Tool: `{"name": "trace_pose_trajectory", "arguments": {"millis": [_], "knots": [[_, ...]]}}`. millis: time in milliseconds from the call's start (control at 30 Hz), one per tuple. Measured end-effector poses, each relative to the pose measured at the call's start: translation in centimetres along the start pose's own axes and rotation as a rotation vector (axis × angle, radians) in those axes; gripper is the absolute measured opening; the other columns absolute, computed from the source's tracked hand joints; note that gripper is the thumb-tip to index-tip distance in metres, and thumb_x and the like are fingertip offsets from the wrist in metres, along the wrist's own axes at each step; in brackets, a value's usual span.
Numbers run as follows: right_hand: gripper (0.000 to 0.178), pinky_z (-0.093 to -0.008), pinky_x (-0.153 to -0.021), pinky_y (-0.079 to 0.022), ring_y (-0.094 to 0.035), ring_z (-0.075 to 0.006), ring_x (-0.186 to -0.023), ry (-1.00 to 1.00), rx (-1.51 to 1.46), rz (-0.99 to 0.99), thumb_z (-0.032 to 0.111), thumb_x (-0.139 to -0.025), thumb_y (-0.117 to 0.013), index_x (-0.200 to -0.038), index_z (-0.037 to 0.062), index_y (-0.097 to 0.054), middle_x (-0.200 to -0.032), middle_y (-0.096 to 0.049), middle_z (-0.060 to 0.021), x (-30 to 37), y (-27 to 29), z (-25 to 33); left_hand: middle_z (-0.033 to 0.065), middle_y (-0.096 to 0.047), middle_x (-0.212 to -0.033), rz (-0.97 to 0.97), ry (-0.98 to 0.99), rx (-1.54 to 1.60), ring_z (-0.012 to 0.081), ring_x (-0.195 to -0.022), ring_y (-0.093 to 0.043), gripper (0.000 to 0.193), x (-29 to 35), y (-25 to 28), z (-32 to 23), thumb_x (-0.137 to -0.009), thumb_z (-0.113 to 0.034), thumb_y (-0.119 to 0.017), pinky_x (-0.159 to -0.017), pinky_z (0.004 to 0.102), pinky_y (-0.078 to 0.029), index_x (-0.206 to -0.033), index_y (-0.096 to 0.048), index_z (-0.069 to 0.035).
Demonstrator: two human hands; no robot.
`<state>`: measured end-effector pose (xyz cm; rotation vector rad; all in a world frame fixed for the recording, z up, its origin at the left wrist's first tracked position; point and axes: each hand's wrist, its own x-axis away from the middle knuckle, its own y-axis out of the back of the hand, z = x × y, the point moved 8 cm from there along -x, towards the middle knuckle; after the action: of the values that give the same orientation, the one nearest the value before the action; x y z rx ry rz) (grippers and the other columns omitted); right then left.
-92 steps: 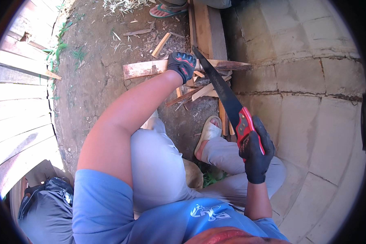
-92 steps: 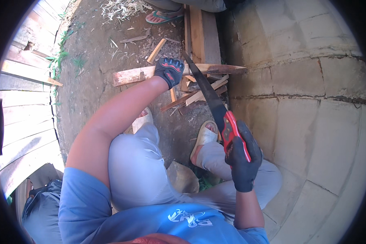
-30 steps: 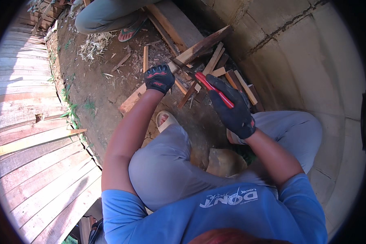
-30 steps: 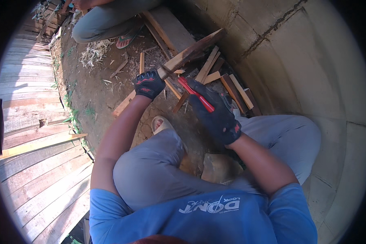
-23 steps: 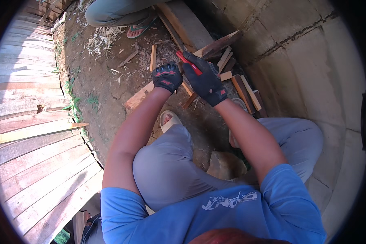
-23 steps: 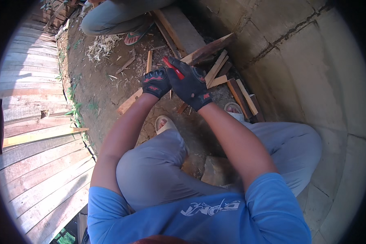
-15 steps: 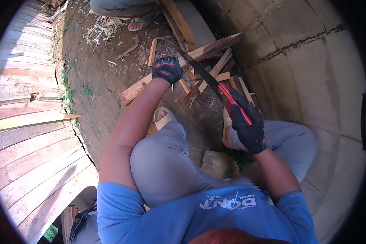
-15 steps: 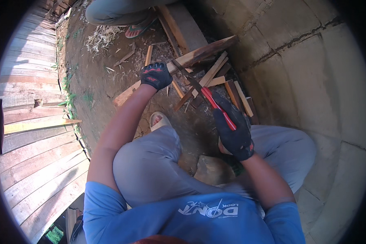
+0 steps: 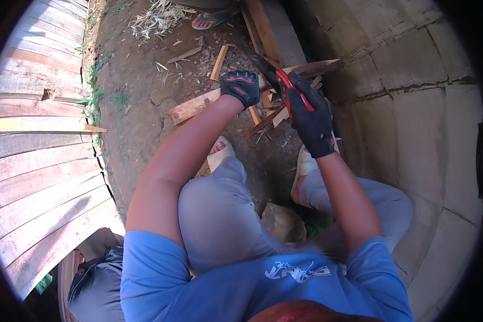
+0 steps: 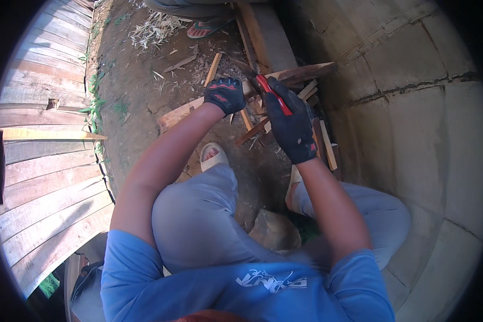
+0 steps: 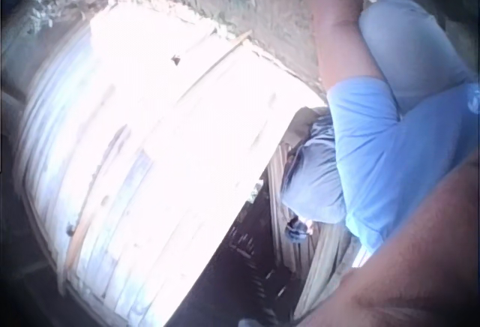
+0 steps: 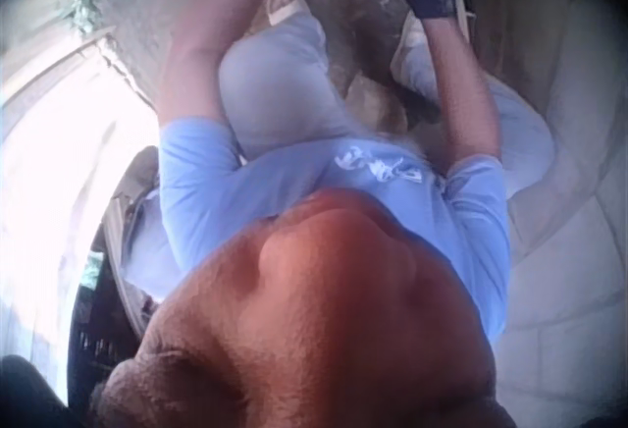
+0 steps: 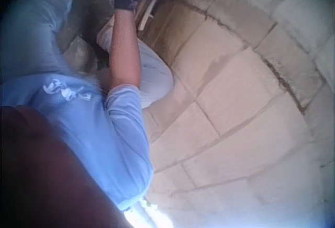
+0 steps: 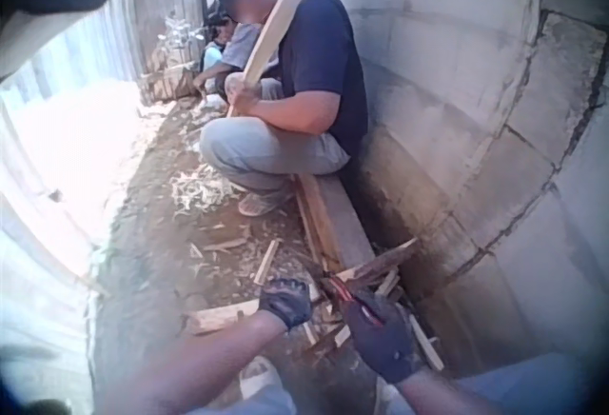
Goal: The person sits on the ground and uses a hand saw to cut a small piece of wood held in their left hand. They repeatedly saw through the wood, creating small offcuts that fall to the ground.
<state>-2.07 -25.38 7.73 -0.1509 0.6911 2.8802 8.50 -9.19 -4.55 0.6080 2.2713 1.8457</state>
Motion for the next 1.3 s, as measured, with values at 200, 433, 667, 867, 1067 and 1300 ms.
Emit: {"name": "trace_pose_trajectory", "arguments": {"millis": [200,433,667,867,1067,1300], "knots": [[0.034,-0.0381,-0.101,-0.053,-0.071,-0.0277,-0.119,0.029,0.049,-0.036,0.022,-0.102,-0.067,-0.131,0.0050,-0.073,-0.126,-0.075,-0.0179,-2.6,-3.0,-2.6,0.0177,-0.078,-0.110,0.091,-0.007,-0.031,0.0349,-0.104,-0.076,0.033,-0.2,0.0,-0.7,-0.086,-0.030,-0.064,-0.089,0.0485,-0.060,-0.106,-0.079,-0.008],[0.038,-0.0394,-0.096,-0.055,-0.073,-0.0260,-0.114,-0.169,0.138,0.036,0.016,-0.103,-0.063,-0.139,0.0033,-0.068,-0.129,-0.074,-0.0168,9.7,7.5,2.7,0.0202,-0.076,-0.113,0.090,0.046,0.019,0.0366,-0.106,-0.075,0.042,-0.5,-0.1,0.9,-0.080,-0.037,-0.070,-0.093,0.0478,-0.059,-0.109,-0.078,-0.007],[0.040,-0.0396,-0.094,-0.056,-0.074,-0.0280,-0.110,-0.127,0.387,0.020,0.011,-0.100,-0.061,-0.139,0.0011,-0.068,-0.128,-0.074,-0.0181,17.1,14.7,6.7,0.0197,-0.077,-0.113,0.083,0.032,0.027,0.0367,-0.104,-0.075,0.040,-0.5,0.7,0.6,-0.079,-0.036,-0.070,-0.092,0.0489,-0.060,-0.107,-0.079,-0.008],[0.036,-0.0377,-0.095,-0.056,-0.075,-0.0279,-0.110,-0.128,0.106,0.011,0.015,-0.101,-0.064,-0.135,0.0032,-0.071,-0.121,-0.077,-0.0185,6.6,5.5,2.6,0.0186,-0.078,-0.105,0.067,0.027,-0.001,0.0359,-0.102,-0.076,0.037,0.2,0.3,1.3,-0.077,-0.032,-0.070,-0.090,0.0473,-0.060,-0.104,-0.081,-0.009],[0.037,-0.0366,-0.096,-0.055,-0.075,-0.0297,-0.112,-0.047,0.170,0.001,0.021,-0.103,-0.066,-0.136,0.0054,-0.070,-0.125,-0.076,-0.0194,-3.1,-3.6,-0.6,0.0161,-0.078,-0.113,0.170,0.010,-0.011,0.0325,-0.108,-0.075,0.038,-0.1,0.7,-0.1,-0.078,-0.030,-0.071,-0.092,0.0467,-0.059,-0.109,-0.081,-0.009],[0.041,-0.0374,-0.094,-0.056,-0.074,-0.0280,-0.113,-0.026,0.130,0.009,0.026,-0.104,-0.064,-0.139,0.0049,-0.068,-0.126,-0.075,-0.0203,2.4,1.0,0.9,0.0205,-0.076,-0.117,0.149,0.029,0.014,0.0368,-0.109,-0.074,0.043,-0.3,0.8,0.4,-0.081,-0.031,-0.067,-0.095,0.0482,-0.059,-0.115,-0.078,-0.007]]}}
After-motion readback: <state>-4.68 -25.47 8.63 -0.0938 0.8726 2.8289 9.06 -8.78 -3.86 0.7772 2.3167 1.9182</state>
